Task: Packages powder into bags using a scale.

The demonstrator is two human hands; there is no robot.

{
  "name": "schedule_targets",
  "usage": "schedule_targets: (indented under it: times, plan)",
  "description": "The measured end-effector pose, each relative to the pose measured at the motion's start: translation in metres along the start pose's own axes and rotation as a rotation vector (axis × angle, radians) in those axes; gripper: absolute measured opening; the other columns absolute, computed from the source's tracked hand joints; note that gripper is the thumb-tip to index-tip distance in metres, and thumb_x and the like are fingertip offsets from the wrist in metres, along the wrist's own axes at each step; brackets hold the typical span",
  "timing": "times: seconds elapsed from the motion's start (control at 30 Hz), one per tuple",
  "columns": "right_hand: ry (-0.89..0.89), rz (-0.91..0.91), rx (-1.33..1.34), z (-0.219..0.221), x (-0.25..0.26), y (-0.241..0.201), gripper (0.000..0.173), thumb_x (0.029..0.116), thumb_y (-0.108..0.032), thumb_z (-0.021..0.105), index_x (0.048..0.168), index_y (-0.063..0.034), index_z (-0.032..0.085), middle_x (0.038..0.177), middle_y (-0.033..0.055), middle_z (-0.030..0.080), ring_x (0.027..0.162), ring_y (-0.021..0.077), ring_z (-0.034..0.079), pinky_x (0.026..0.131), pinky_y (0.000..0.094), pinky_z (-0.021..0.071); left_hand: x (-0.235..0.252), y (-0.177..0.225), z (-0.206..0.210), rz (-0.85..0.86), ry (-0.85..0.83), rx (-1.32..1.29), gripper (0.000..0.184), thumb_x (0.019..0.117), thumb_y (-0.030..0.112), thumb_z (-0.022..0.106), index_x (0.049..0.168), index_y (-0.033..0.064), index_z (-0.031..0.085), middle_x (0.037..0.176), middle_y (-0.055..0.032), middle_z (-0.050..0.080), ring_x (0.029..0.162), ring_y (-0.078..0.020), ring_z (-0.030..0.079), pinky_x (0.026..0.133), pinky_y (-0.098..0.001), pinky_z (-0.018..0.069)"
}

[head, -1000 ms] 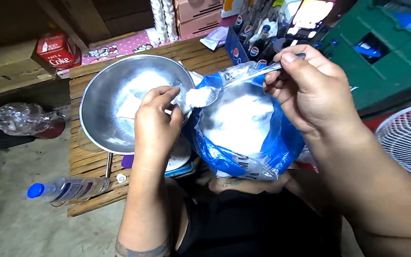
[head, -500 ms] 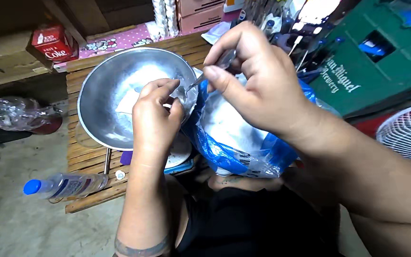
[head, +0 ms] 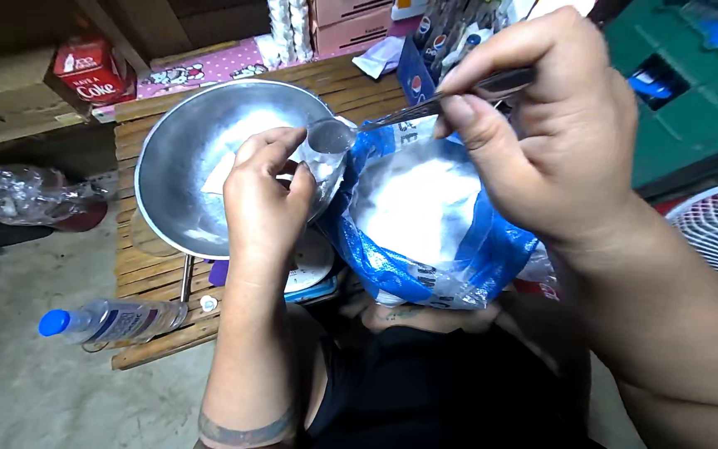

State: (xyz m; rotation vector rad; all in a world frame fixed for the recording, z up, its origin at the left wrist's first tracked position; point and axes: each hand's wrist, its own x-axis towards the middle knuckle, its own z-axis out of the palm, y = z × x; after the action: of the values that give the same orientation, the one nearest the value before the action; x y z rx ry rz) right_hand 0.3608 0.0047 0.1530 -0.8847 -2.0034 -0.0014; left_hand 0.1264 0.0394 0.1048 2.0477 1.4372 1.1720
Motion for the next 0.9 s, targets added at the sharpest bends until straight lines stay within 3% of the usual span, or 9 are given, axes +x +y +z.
schedule_targets:
  times: [0.17, 0.27, 0.37, 0.47, 0.53, 0.73, 0.9]
  plan:
    - [0.115, 0.134, 0.088, -0.028, -0.036, 0.009, 0.017, 0.1067, -0.015, 0.053, 0.120, -0.0042, 0.053, 0.113, -0.0064, 0.064, 0.097, -0.0022, 0.064, 0.087, 0.0217, 0.0576, -0.001, 0.000, 0.000, 0.009, -0.017, 0.040, 0.034, 0.0953, 0.006, 0.058, 0.127, 0.0081, 0.072, 0.128, -0.0130, 0.064, 0.090, -0.0057, 0.067, 0.074, -0.0165, 0.0537]
    - [0.143, 0.222, 0.061, -0.040, -0.065, 0.020, 0.016, 0.1063, -0.017, 0.053, 0.121, -0.0096, 0.053, 0.109, -0.0109, 0.063, 0.094, -0.0038, 0.062, 0.086, 0.0201, 0.0553, -0.001, 0.001, -0.001, 0.024, -0.074, 0.095, 0.034, 0.0967, 0.006, 0.058, 0.127, 0.0086, 0.071, 0.130, -0.0134, 0.065, 0.093, -0.0101, 0.068, 0.076, -0.0210, 0.0552]
    - [0.056, 0.345, -0.145, -0.041, -0.097, 0.034, 0.025, 0.1085, -0.020, 0.048, 0.118, 0.0011, 0.057, 0.098, 0.0038, 0.064, 0.086, 0.0035, 0.063, 0.080, 0.0237, 0.0556, -0.001, 0.001, 0.001, 0.063, -0.121, 0.139, 0.032, 0.0967, 0.005, 0.057, 0.125, 0.0085, 0.072, 0.130, -0.0134, 0.066, 0.094, -0.0146, 0.069, 0.077, -0.0273, 0.0564]
    - [-0.130, 0.495, -0.389, -0.023, -0.128, 0.045, 0.032, 0.1081, -0.020, 0.043, 0.114, 0.0040, 0.062, 0.094, 0.0195, 0.067, 0.089, 0.0328, 0.068, 0.083, 0.0503, 0.0556, -0.001, -0.001, 0.002, 0.084, -0.161, 0.165, 0.031, 0.0961, 0.005, 0.055, 0.120, 0.0104, 0.074, 0.130, -0.0117, 0.065, 0.089, -0.0145, 0.068, 0.073, -0.0291, 0.0557]
    - [-0.236, 0.557, -0.419, -0.007, -0.150, 0.056, 0.030, 0.1074, -0.017, 0.043, 0.112, 0.0039, 0.064, 0.097, 0.0227, 0.069, 0.095, 0.0423, 0.069, 0.088, 0.0598, 0.0534, -0.002, -0.001, 0.003, 0.104, -0.168, 0.183, 0.032, 0.0950, 0.004, 0.054, 0.119, 0.0111, 0.075, 0.130, -0.0129, 0.065, 0.087, -0.0162, 0.067, 0.071, -0.0307, 0.0541]
    - [-0.211, 0.625, -0.390, 0.019, -0.178, 0.064, 0.030, 0.1080, -0.017, 0.042, 0.111, 0.0033, 0.063, 0.090, 0.0179, 0.069, 0.091, 0.0374, 0.070, 0.086, 0.0549, 0.0553, -0.005, 0.000, 0.004, 0.092, -0.221, 0.258, 0.032, 0.0976, 0.002, 0.053, 0.121, 0.0076, 0.074, 0.141, -0.0157, 0.059, 0.079, -0.0212, 0.065, 0.066, -0.0391, 0.0538]
    - [-0.204, 0.660, -0.356, 0.021, -0.179, 0.066, 0.031, 0.1084, -0.018, 0.041, 0.114, 0.0039, 0.062, 0.091, 0.0184, 0.068, 0.089, 0.0369, 0.069, 0.084, 0.0547, 0.0558, -0.003, 0.002, 0.005, 0.088, -0.211, 0.293, 0.031, 0.0968, 0.002, 0.054, 0.118, 0.0065, 0.075, 0.140, -0.0172, 0.060, 0.084, -0.0242, 0.067, 0.072, -0.0419, 0.0540]
